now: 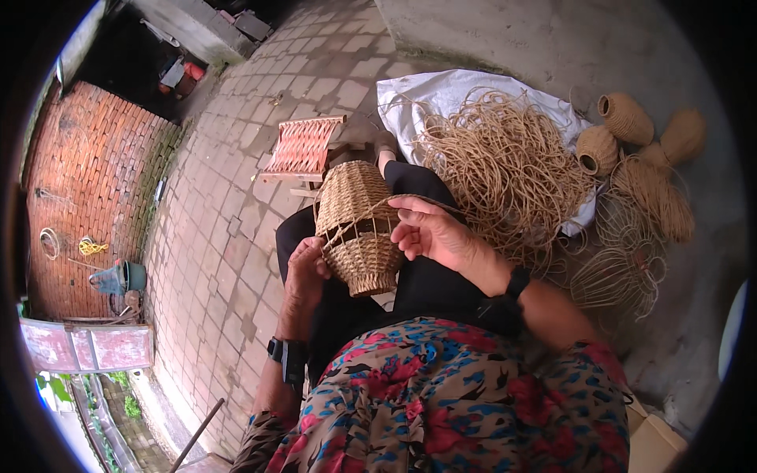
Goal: The recorder is weaving a small basket-like object using flexible fibers.
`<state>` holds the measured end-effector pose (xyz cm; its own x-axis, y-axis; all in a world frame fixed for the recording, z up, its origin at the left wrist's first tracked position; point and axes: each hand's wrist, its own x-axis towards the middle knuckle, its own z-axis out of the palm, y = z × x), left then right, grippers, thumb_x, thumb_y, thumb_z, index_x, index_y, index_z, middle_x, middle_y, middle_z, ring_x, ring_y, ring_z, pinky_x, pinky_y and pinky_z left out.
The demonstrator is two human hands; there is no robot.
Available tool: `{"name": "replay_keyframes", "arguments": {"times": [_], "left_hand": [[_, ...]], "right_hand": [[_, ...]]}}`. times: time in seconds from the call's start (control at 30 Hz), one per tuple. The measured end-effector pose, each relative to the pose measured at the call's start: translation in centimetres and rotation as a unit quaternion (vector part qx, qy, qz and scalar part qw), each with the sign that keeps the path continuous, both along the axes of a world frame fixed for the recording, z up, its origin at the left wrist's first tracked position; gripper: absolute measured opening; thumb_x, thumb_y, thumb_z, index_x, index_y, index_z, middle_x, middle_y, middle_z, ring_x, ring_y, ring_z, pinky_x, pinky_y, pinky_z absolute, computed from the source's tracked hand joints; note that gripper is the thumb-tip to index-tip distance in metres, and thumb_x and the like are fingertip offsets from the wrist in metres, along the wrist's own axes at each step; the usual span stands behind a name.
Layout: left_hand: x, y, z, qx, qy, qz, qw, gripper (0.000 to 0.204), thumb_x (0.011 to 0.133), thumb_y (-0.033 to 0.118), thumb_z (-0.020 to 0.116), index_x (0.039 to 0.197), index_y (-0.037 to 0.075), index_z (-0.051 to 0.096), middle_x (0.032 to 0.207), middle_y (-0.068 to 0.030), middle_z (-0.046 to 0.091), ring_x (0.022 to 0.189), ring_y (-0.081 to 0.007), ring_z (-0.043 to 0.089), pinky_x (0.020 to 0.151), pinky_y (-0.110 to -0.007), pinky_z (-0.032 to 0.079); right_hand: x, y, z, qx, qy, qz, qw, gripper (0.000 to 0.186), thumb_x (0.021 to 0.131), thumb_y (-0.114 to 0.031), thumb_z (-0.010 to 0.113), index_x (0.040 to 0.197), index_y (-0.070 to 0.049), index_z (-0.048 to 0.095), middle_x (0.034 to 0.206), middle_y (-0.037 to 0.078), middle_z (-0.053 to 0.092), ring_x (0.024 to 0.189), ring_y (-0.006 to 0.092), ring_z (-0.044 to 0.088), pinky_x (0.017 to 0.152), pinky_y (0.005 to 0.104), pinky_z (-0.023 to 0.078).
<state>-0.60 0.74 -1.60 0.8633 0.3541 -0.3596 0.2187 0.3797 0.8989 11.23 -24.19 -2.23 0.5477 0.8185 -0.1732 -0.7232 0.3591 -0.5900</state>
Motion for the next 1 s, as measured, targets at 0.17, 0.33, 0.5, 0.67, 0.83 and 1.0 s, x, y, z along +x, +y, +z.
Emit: {"name": "replay_keyframes", "arguments": {"times": [0.17, 0.33, 0.5, 0.67, 0.83, 1.0], "left_hand": [[-0.1, 0.1, 0.1, -0.001, 0.013, -0.014, 1.0, 0.017, 0.089, 0.021, 0.059, 0.092, 0.005, 0.059, 0.067, 0.0028, 0.051, 0.05, -0.0055, 0.047, 0.047, -0.02, 0.041], [-0.5, -0.2, 0.8, 0.029, -0.004, -0.028, 0.999, 0.019, 0.088, 0.022, 0.061, 0.093, 0.004, 0.059, 0.073, 0.0018, 0.055, 0.051, -0.0062, 0.049, 0.048, -0.02, 0.042], [-0.3, -1.3, 1.2, 0.151, 0.013, -0.037, 0.988, 0.017, 0.086, 0.022, 0.064, 0.089, 0.006, 0.059, 0.07, 0.002, 0.055, 0.052, -0.0061, 0.05, 0.048, -0.019, 0.041], [-0.9, -0.1, 0.7, 0.079, 0.021, -0.027, 0.996, 0.017, 0.086, 0.023, 0.065, 0.084, 0.007, 0.061, 0.063, 0.0029, 0.053, 0.049, -0.0058, 0.049, 0.047, -0.018, 0.04], [-1.0, 0.4, 0.7, 0.072, 0.02, -0.05, 0.996, 0.019, 0.085, 0.025, 0.065, 0.087, 0.006, 0.06, 0.061, 0.0028, 0.052, 0.05, -0.0064, 0.048, 0.051, -0.019, 0.041], [-0.9, 0.4, 0.8, 0.101, 0.025, -0.073, 0.992, 0.017, 0.085, 0.017, 0.063, 0.096, 0.004, 0.06, 0.066, 0.0017, 0.054, 0.051, -0.0084, 0.049, 0.051, -0.022, 0.042]], "right_hand": [[0.1, 2.8, 2.1, 0.057, -0.026, 0.026, 0.998, 0.043, 0.09, -0.031, 0.06, 0.122, -0.004, 0.049, 0.081, 0.007, 0.064, 0.066, 0.0118, 0.061, 0.057, 0.0243, 0.051], [1.5, 3.7, 2.5, -0.079, -0.238, -0.052, 0.967, 0.027, 0.095, -0.026, 0.054, 0.104, -0.003, 0.063, 0.078, 0.001, 0.063, 0.067, 0.0063, 0.058, 0.058, 0.0194, 0.049], [2.3, 3.4, 3.9, -0.149, -0.307, -0.033, 0.939, 0.023, 0.093, -0.021, 0.057, 0.104, -0.001, 0.061, 0.078, 0.002, 0.061, 0.064, 0.0052, 0.057, 0.056, 0.0182, 0.047], [3.0, 1.7, 2.5, -0.249, -0.328, 0.02, 0.911, 0.016, 0.088, -0.017, 0.056, 0.095, -0.003, 0.06, 0.078, 0.002, 0.059, 0.062, 0.0047, 0.055, 0.052, 0.0184, 0.045], [1.2, 2.0, 0.0, -0.241, -0.367, 0.058, 0.896, 0.022, 0.084, -0.013, 0.055, 0.1, 0.0, 0.063, 0.071, 0.002, 0.059, 0.057, 0.006, 0.053, 0.05, 0.0212, 0.043], [0.7, 2.6, -0.6, -0.235, -0.339, 0.107, 0.905, 0.027, 0.084, -0.011, 0.054, 0.105, 0.003, 0.062, 0.064, 0.001, 0.055, 0.051, 0.0053, 0.046, 0.045, 0.022, 0.036]]}}
